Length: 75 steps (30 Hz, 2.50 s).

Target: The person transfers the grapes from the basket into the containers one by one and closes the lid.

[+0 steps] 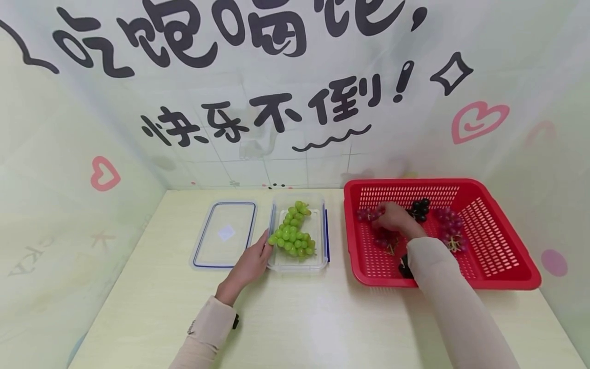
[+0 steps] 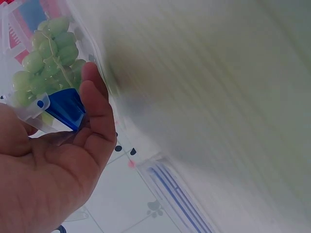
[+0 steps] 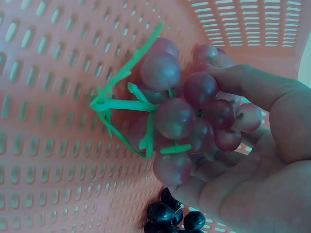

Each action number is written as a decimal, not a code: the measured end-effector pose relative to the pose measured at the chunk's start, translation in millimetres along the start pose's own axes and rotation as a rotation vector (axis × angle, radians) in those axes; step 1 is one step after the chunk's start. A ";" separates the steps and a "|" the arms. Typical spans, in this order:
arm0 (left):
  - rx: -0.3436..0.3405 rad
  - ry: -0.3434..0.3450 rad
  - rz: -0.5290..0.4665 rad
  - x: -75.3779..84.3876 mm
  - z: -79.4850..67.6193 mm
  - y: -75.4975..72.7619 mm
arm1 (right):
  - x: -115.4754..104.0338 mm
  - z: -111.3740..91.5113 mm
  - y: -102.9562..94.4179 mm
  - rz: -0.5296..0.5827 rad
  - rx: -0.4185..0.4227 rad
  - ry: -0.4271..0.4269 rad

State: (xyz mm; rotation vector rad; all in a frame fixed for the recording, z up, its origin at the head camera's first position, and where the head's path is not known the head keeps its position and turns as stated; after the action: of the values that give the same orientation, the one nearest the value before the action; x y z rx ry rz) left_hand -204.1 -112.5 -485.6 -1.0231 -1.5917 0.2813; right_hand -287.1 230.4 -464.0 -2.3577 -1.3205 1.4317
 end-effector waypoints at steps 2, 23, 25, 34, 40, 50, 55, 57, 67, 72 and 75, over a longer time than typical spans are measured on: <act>0.003 0.003 0.001 0.3 0.0 -0.2 | -0.6 -1.1 -0.9 0.002 0.009 -0.011; -0.002 -0.002 -0.006 0.9 -0.8 -0.4 | -12.2 -9.3 -10.1 0.025 0.036 -0.050; 0.001 -0.003 -0.001 1.4 -1.1 -0.8 | -14.6 -10.3 -11.4 0.023 0.037 -0.047; 0.000 -0.007 -0.006 1.7 -1.7 -0.8 | -22.1 -17.5 -14.8 0.057 0.035 -0.051; -0.001 0.003 -0.009 1.8 -1.6 0.1 | -24.8 -20.4 -16.1 0.079 0.047 -0.066; -0.003 0.003 -0.019 -0.7 -0.2 0.3 | -36.3 -27.8 -20.1 0.071 0.048 -0.086; -0.002 -0.002 -0.015 -0.7 0.2 1.0 | -39.2 -29.6 -22.2 0.089 0.064 -0.079; -0.001 -0.009 -0.015 -0.6 0.0 0.9 | -41.0 -31.0 -23.1 0.102 0.069 -0.073; 0.005 -0.006 -0.011 0.6 0.1 0.2 | -55.1 -39.6 -28.0 0.115 0.060 -0.052; 0.000 -0.017 -0.011 0.2 0.6 0.5 | -61.3 -43.4 -29.7 0.104 0.067 -0.058; -0.003 -0.020 -0.015 0.7 0.6 0.3 | -64.0 -44.6 -30.9 0.094 0.072 -0.062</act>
State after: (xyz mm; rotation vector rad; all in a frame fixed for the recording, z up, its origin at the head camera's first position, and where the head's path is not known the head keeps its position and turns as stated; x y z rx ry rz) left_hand -204.5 -111.7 -485.5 -1.0132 -1.6180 0.2796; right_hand -284.8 219.8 -380.8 -2.3769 -1.1641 1.5624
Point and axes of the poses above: each hand's wrist, its own z-axis towards the middle knuckle, its own y-axis out of the palm, x = y × z, the point moved 5 cm from there along z, towards the middle knuckle, and after that the axes turned 15 degrees about -x, right-handed, at the moved point
